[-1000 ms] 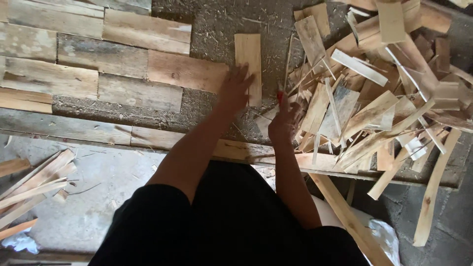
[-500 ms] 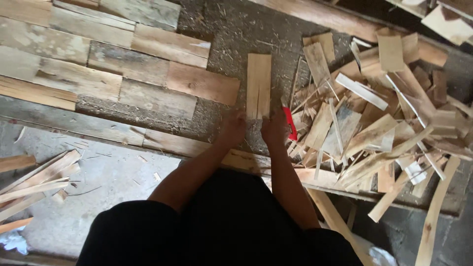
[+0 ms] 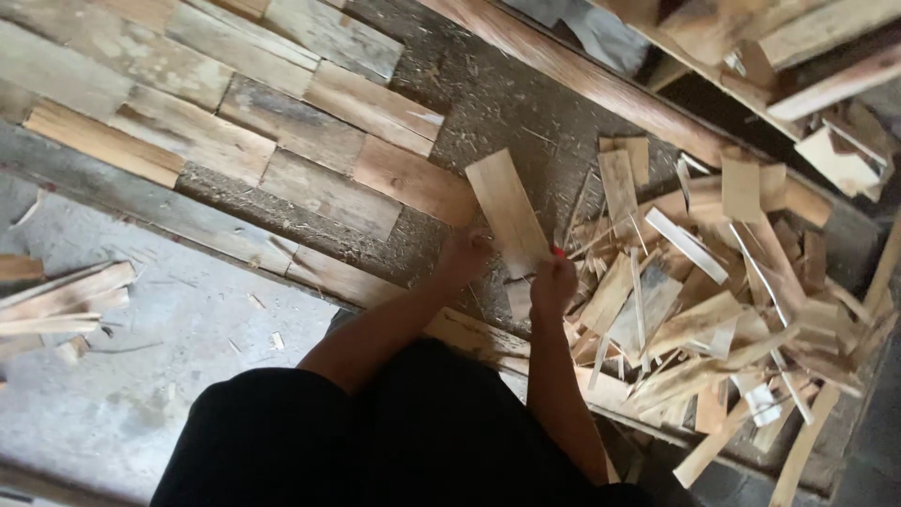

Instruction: Trimming a small piece of wood with a utility knife to fit it into a wooden surface.

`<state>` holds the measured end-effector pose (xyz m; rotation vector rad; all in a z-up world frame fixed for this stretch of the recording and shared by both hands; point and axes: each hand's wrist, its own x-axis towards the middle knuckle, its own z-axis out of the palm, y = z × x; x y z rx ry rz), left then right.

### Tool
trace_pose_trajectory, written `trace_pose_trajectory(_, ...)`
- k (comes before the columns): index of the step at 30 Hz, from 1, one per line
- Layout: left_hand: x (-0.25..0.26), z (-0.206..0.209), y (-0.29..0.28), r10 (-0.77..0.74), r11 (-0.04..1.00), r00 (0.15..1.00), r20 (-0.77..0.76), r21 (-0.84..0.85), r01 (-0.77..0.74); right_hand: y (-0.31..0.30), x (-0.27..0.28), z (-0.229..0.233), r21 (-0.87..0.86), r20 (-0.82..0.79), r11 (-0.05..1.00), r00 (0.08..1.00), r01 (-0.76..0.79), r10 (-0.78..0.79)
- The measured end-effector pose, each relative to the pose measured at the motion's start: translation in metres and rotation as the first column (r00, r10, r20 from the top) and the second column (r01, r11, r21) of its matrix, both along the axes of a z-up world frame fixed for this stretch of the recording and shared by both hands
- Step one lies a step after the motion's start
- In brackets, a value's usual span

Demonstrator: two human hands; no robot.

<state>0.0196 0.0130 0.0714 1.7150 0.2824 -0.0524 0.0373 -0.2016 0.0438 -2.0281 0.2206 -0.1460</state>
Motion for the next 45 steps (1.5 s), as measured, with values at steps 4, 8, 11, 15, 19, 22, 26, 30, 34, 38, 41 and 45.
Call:
trace_pose_trajectory(4,0.015,0.075,0.017,0.187,0.926,0.957,-0.22,-0.287,-0.247,0.011,0.004,0.04,-0.152,0.13,0.988,0.991,0.036,-0.016)
trace_pose_trajectory(8,0.045,0.081,0.031,0.357,0.714,0.901,-0.246,-0.55,-0.433,0.029,0.031,0.054,-0.103,0.077,0.994,0.997,0.028,-0.02)
trace_pose_trajectory(11,0.068,0.048,0.052,0.461,0.514,0.839,-0.289,-0.684,-0.517,0.056,0.052,0.075,0.207,0.075,0.973,0.994,-0.098,0.084)
trace_pose_trajectory(15,0.095,0.016,0.088,0.46,0.84,0.888,-0.02,-0.316,-0.442,0.091,0.085,0.095,0.254,0.0,0.961,0.994,-0.107,0.11)
trace_pose_trajectory(19,0.116,0.028,0.124,0.52,0.533,0.824,-0.226,-0.668,-0.519,0.119,0.116,0.088,0.469,-0.19,0.878,0.96,-0.095,0.205)
trace_pose_trajectory(22,0.139,0.003,0.148,0.597,0.575,0.785,-0.163,-0.596,-0.561,0.144,0.13,0.082,0.446,-0.185,0.876,0.938,-0.185,0.293)
trace_pose_trajectory(26,0.162,-0.005,0.178,0.573,0.569,0.805,-0.153,-0.634,-0.525,0.178,0.16,0.081,0.507,-0.22,0.857,0.948,-0.091,0.231)
trace_pose_trajectory(30,0.184,-0.011,0.216,0.565,0.659,0.825,0.003,-0.603,-0.45,0.211,0.196,0.091,0.462,-0.212,0.882,0.956,-0.085,0.204)
trace_pose_trajectory(34,0.19,0.026,0.272,0.541,0.81,0.837,0.086,0.215,-0.546,0.232,0.248,0.078,0.431,-0.284,0.901,0.955,0.046,0.087)
trace_pose_trajectory(38,0.209,0.024,0.322,0.366,0.665,0.791,0.49,0.457,-0.591,0.246,0.294,0.031,0.486,-0.235,0.873,0.955,-0.048,0.183)
trace_pose_trajectory(41,0.221,0.037,0.348,0.327,0.651,0.929,0.176,0.67,-0.356,0.275,0.305,0.056,0.317,-0.282,0.945,0.943,-0.083,0.178)
trace_pose_trajectory(45,0.235,0.014,0.377,0.022,0.445,0.961,0.274,0.858,-0.255,0.305,0.315,0.07,0.274,-0.44,0.962,0.888,-0.014,0.138)
